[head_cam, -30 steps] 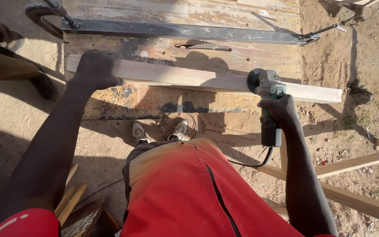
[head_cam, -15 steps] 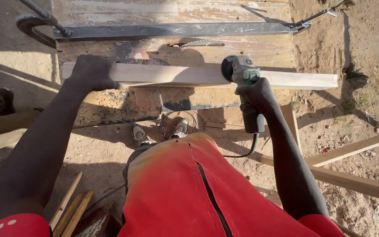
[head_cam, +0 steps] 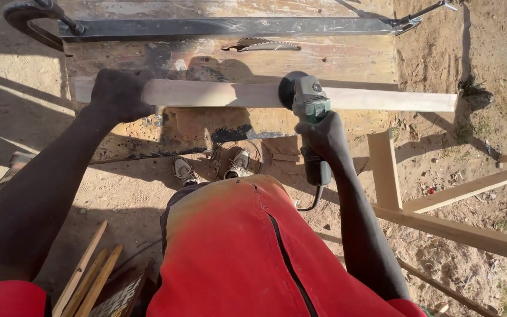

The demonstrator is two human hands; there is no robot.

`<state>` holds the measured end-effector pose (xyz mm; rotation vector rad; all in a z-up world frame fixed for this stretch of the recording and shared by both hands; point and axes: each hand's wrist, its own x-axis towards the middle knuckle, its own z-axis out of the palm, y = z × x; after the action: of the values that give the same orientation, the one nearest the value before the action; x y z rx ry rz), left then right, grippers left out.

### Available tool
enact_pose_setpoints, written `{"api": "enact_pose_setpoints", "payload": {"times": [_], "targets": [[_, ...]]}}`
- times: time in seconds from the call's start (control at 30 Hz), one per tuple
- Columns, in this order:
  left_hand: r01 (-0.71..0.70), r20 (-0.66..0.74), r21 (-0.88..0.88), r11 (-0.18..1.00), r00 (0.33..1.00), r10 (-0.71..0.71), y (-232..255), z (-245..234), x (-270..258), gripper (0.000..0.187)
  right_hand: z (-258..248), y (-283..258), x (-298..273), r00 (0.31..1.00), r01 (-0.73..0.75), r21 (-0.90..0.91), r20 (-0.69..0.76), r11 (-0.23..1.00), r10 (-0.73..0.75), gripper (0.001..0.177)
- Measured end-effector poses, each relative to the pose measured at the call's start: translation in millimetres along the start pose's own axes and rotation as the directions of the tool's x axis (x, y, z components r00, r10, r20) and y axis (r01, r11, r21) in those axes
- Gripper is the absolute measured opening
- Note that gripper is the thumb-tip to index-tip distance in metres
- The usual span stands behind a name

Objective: A person uses an angle grinder with a sanding attachment to smooth the surface and edges of a wooden plank on a workbench.

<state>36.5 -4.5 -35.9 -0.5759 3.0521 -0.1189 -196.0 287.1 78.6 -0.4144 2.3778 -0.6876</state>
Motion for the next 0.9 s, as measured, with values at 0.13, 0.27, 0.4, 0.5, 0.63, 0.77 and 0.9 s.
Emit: {"api": "enact_pose_setpoints", "payload": {"times": [0.13,0.27,0.4,0.5,0.63,0.77,0.9], "targets": [[-0.018,-0.120,0.029,0.999,0.993,0.021,2.3,12.8,-12.8,0.052,31.7,-37.0,-1.7,0.999,0.045,-0.080,-0.004,0.996,-0.046,0.023],[-0.025,-0.277,0.021,0.999,0.960,0.030,2.5,17.3,-16.3,0.047,0.2,-23.1,5.4,0.999,-0.017,0.043,-0.033,0.999,0.019,0.013],[-0.032,-0.223,0.024,0.999,0.974,0.037,2.6,17.7,-17.7,0.055,-57.5,30.9,10.2,0.978,-0.076,0.089,-0.187,0.993,0.091,0.016],[-0.040,-0.208,0.018,0.999,0.977,0.043,1.4,14.7,-16.1,0.058,-71.3,52.4,11.5,0.966,-0.167,0.145,-0.176,0.975,0.191,0.015],[-0.063,-0.252,0.033,0.997,0.965,0.069,1.4,16.1,-20.6,0.057,-35.3,21.7,-3.2,0.988,-0.084,0.099,-0.124,0.992,0.096,0.020],[-0.065,-0.291,0.035,0.997,0.954,0.073,1.4,18.7,-15.3,0.049,-5.5,2.9,-3.3,0.998,0.018,0.139,-0.068,0.990,-0.009,0.014],[-0.036,-0.264,0.090,0.995,0.963,0.059,-0.6,15.7,-16.2,0.051,-23.9,17.7,2.1,0.994,0.060,0.240,-0.103,0.969,-0.036,0.013]]}}
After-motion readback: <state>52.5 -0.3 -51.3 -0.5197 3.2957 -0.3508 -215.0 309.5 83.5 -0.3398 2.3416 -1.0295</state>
